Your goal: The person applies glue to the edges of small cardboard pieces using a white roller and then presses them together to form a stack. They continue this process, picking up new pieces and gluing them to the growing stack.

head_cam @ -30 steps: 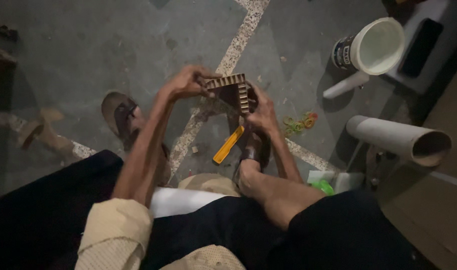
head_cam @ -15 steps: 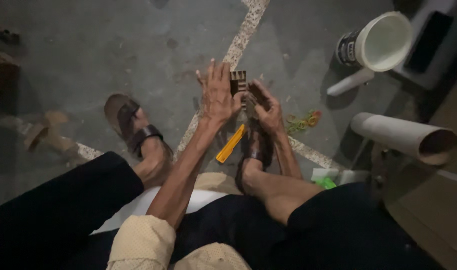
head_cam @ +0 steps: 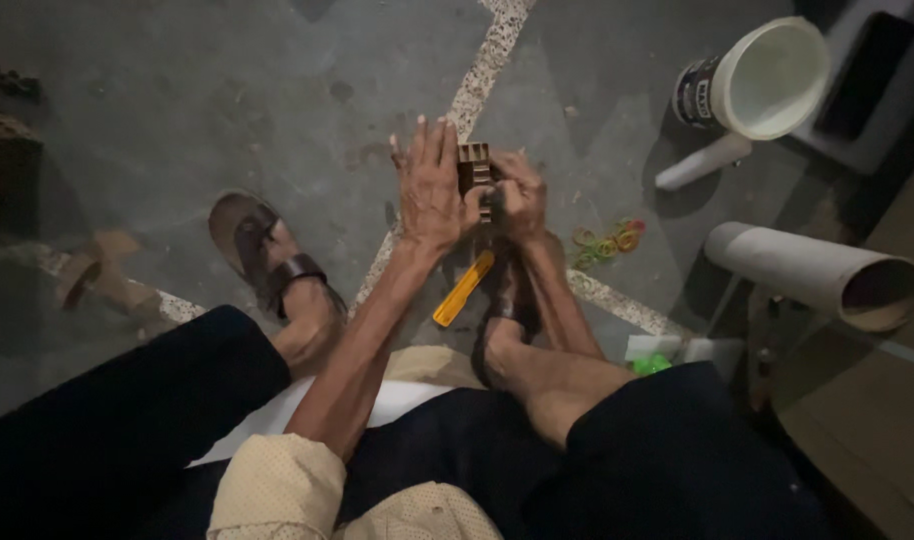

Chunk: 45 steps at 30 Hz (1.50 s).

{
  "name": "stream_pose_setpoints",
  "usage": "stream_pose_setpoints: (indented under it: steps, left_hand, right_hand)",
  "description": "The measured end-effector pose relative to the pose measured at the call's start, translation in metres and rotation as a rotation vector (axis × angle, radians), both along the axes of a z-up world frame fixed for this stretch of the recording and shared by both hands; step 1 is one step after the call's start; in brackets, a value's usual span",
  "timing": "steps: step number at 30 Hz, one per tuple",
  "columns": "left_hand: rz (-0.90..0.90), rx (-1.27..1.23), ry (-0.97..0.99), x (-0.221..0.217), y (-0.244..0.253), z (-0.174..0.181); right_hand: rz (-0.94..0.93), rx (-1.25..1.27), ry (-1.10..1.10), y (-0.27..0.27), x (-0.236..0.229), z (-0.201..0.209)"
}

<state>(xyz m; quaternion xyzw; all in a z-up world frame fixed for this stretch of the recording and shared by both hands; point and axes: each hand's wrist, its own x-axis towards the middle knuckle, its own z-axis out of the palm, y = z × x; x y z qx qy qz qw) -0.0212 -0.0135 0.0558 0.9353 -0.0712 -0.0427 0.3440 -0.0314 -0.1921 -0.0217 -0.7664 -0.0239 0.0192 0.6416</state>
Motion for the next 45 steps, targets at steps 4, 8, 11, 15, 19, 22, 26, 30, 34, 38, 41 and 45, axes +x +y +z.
stream_pose_setpoints:
  steps: [4,8,11,15,19,22,26,30,34,38,41,45]
  left_hand:
    - [-0.009,0.014,-0.045,0.000,0.000,0.004]
    - [-0.002,0.034,-0.007,0.005,0.000,0.006]
    - [-0.013,0.030,-0.034,0.004,0.002,0.003]
    - [-0.044,-0.003,-0.041,-0.009,0.010,-0.025]
    - [0.059,0.048,0.153,0.051,0.040,-0.075]
    - [0.370,0.090,-0.022,0.127,0.081,-0.104]
    - [0.489,0.177,-0.040,0.227,0.134,-0.122]
    - [0.407,0.428,-0.085,0.302,0.162,-0.144]
    - [0.372,0.603,0.012,0.324,0.167,-0.125]
    - [0.256,0.573,0.144,0.315,0.175,-0.085]
    - [0.245,0.281,-0.178,0.301,0.193,-0.067]
    - [-0.062,0.094,-0.350,0.228,0.187,-0.011]
  right_hand:
    - [-0.047,-0.047,0.093,0.001,0.005,0.005]
    - [0.000,0.052,0.029,-0.005,-0.006,0.009]
    - [0.050,-0.043,0.066,-0.002,0.004,-0.005]
    - [0.259,0.188,0.224,-0.011,-0.009,0.012]
    - [0.317,-0.072,0.257,0.012,-0.023,0.065]
    - [0.121,-0.844,0.629,0.042,-0.024,0.096]
    - [0.136,-0.635,0.331,0.032,-0.022,0.109]
    - [0.187,-0.606,0.384,0.002,-0.008,0.107]
    - [0.220,-0.284,0.892,-0.023,0.020,0.106]
    - [0.454,-0.524,1.042,-0.078,0.105,0.158]
    - [0.250,-0.170,-0.051,-0.117,0.116,0.255]
    - [0.172,-0.248,-0.256,-0.047,0.127,0.280]
